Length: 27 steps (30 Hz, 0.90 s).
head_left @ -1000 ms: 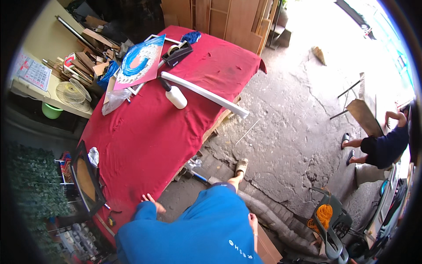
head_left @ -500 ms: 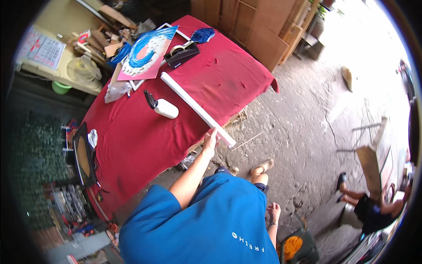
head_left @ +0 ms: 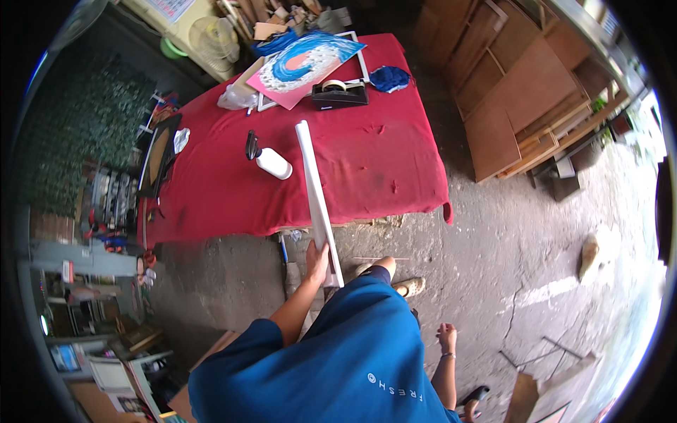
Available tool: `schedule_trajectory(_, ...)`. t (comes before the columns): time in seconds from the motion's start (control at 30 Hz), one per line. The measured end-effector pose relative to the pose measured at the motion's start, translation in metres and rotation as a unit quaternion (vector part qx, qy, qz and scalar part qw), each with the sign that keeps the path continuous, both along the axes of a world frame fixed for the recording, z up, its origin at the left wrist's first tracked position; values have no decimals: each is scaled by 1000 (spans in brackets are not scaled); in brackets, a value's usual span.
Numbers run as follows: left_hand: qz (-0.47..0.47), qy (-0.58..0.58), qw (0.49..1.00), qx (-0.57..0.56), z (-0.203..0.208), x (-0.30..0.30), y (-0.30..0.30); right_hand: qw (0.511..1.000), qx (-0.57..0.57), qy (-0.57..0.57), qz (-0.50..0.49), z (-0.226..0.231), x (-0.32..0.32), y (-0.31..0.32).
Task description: The person places a shopping bag on a shelf, walks through a cluttered art shop, and picks up a framed picture. They then move to an outdoor area, place the frame on a table, and pick up a rolled canvas and a painting, showing it to another person before placing it back down.
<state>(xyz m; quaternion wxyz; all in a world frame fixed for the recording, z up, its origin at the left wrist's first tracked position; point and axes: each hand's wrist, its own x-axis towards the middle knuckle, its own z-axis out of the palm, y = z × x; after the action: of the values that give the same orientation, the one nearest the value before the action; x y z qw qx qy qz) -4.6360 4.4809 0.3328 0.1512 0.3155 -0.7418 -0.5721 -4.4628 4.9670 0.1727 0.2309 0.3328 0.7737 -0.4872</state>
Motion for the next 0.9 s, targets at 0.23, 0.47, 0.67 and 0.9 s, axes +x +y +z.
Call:
schedule_trajectory(0.23, 64, -21, 987, -148, 78, 5, 66, 955, -48, 204, 210, 110, -260, -3)
schedule_trajectory(0.47, 33, 54, 994, -85, 122, -114, 120, 795, -55, 457, 394, 337, -404, -252)
schedule_trajectory(0.67, -86, 46, 961, 257, 101, -160, 118, 867, -333, 274, 249, 319, -485, -276)
schedule_trajectory(0.9, -155, 5, 977, 147, 78, -195, 113, 885, -316, 237, 247, 287, -526, -248)
